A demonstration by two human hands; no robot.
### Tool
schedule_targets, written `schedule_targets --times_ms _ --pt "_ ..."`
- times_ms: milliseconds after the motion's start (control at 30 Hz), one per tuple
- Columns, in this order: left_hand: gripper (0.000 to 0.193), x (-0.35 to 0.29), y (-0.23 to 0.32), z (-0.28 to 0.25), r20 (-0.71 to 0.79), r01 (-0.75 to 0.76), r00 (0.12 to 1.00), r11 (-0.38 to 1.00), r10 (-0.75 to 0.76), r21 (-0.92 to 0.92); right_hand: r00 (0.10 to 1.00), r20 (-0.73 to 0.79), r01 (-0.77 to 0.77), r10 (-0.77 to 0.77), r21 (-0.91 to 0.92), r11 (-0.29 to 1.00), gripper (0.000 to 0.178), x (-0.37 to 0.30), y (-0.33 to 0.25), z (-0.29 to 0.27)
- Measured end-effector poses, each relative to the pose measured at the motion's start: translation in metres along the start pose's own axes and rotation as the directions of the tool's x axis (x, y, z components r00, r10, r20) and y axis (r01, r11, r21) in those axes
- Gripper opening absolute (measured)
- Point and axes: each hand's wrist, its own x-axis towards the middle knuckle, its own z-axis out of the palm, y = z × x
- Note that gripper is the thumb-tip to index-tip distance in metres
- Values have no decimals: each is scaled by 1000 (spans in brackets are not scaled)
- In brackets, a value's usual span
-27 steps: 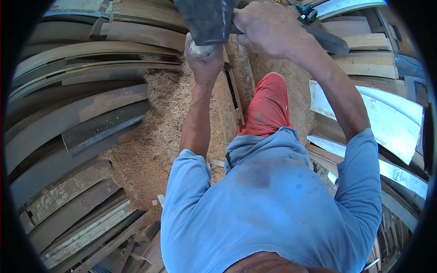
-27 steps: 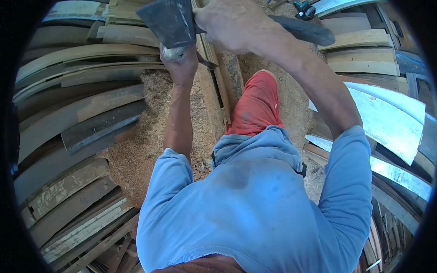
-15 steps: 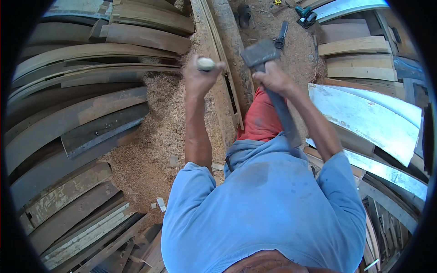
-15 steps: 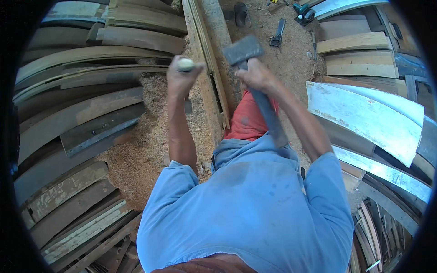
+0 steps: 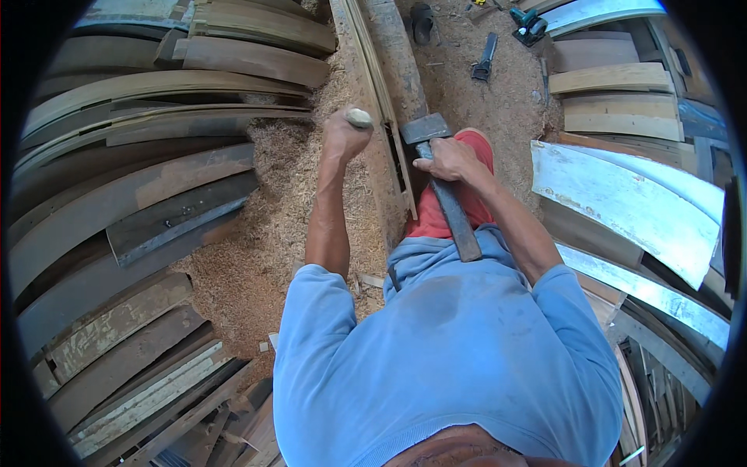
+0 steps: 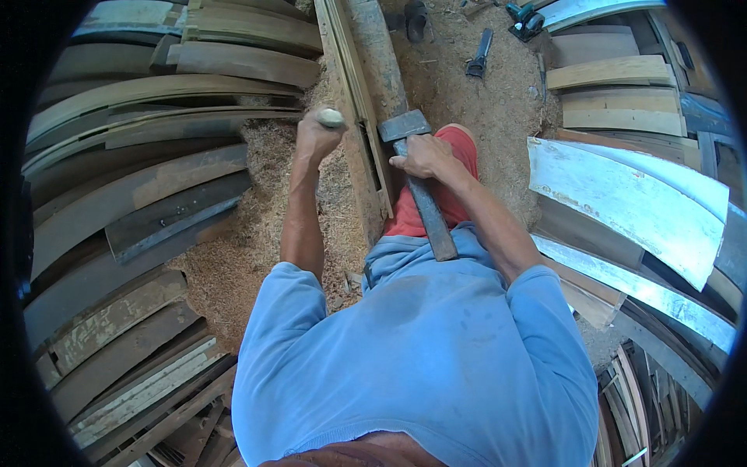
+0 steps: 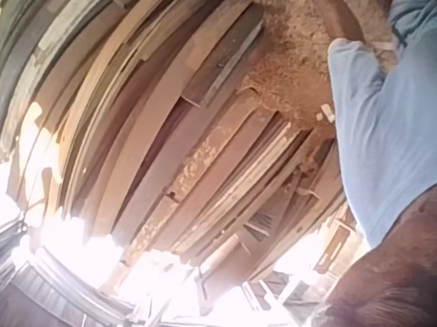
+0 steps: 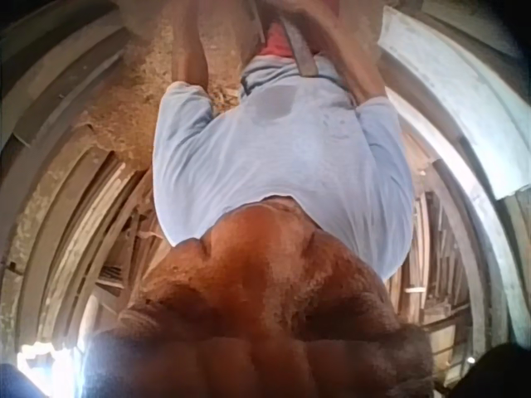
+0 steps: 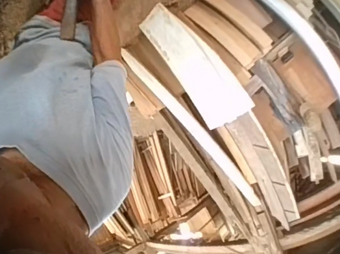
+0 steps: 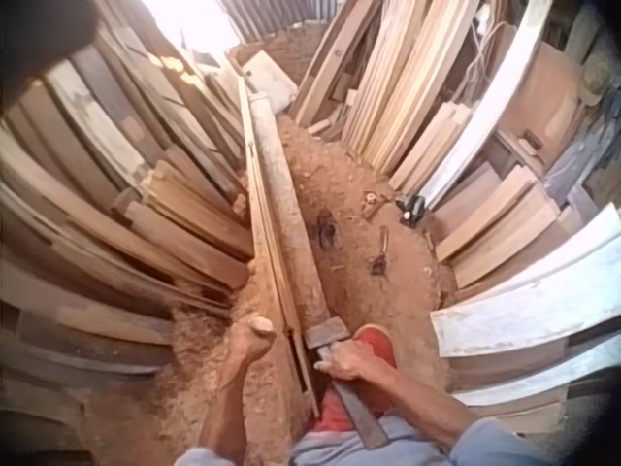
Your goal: The person chisels a groove into a wooden beam with a chisel and a hammer.
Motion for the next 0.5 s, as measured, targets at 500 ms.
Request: schedule_targets --times_ms 500 --pt "30 -27 135 -68 -259 -407 913 673 314 -618 788 -398 572 -469 194 797 35 -31 -69 -50"
